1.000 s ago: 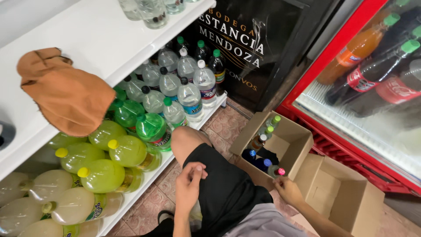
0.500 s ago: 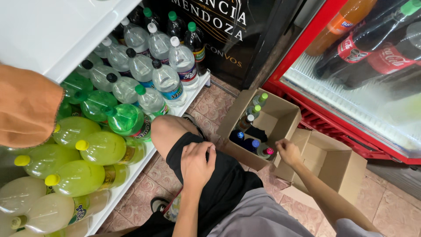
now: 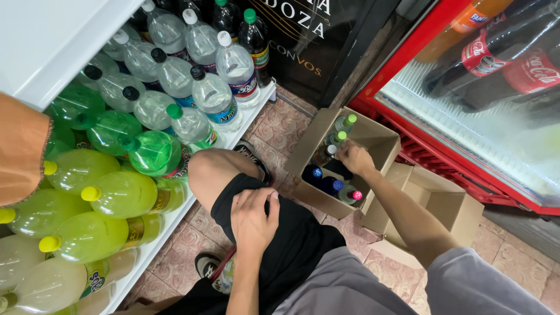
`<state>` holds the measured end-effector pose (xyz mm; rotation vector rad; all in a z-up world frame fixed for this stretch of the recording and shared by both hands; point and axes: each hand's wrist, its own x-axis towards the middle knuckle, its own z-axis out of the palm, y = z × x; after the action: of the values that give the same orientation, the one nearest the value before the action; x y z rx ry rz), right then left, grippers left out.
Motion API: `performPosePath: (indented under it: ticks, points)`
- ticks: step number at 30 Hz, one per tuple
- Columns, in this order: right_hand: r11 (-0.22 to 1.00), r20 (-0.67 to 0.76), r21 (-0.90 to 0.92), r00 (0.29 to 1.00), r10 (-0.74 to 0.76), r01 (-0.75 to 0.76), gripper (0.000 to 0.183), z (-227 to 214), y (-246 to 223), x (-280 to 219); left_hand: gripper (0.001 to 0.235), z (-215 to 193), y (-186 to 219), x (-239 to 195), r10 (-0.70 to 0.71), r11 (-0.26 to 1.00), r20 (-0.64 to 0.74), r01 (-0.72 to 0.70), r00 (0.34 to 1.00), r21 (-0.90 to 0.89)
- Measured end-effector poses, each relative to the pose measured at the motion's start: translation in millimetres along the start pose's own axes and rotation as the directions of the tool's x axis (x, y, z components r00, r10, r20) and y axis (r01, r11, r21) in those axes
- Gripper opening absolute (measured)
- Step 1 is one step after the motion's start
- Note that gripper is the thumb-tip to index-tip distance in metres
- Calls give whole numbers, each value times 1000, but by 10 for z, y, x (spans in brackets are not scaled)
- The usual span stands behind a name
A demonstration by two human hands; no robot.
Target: The person cleans and stocks several glass bottles of vodka on the store shelves, taking some from a box and arranging them.
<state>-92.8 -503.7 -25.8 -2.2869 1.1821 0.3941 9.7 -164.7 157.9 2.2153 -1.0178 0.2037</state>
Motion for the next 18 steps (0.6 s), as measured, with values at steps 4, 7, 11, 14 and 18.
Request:
performPosePath:
  ticks: [4,7,11,14,18]
  points:
    - [998,12,-52,999,-36,36,45,-137,-174,121,14,-3,-7,9,-9,1000,-11,9,1000,-5]
    - [998,106,50,994,-37,32,41,-305,-326,204,14,-61,60,41,-38,995,37,41,999,-92]
    - [1000,140,-1,990,-12,12,39,-343,-505,210,14,-46,76,68,-34,995,29,37,999,-97]
    - [995,73,-89,996,53,-47,42,-367,-520,292,15,-30,68,76,-29,993,24,31,999,-112]
    - [983,96,-144,987,128,-114,39,-358,-468,350,14,-5,54,83,-27,990,16,29,1000,-140]
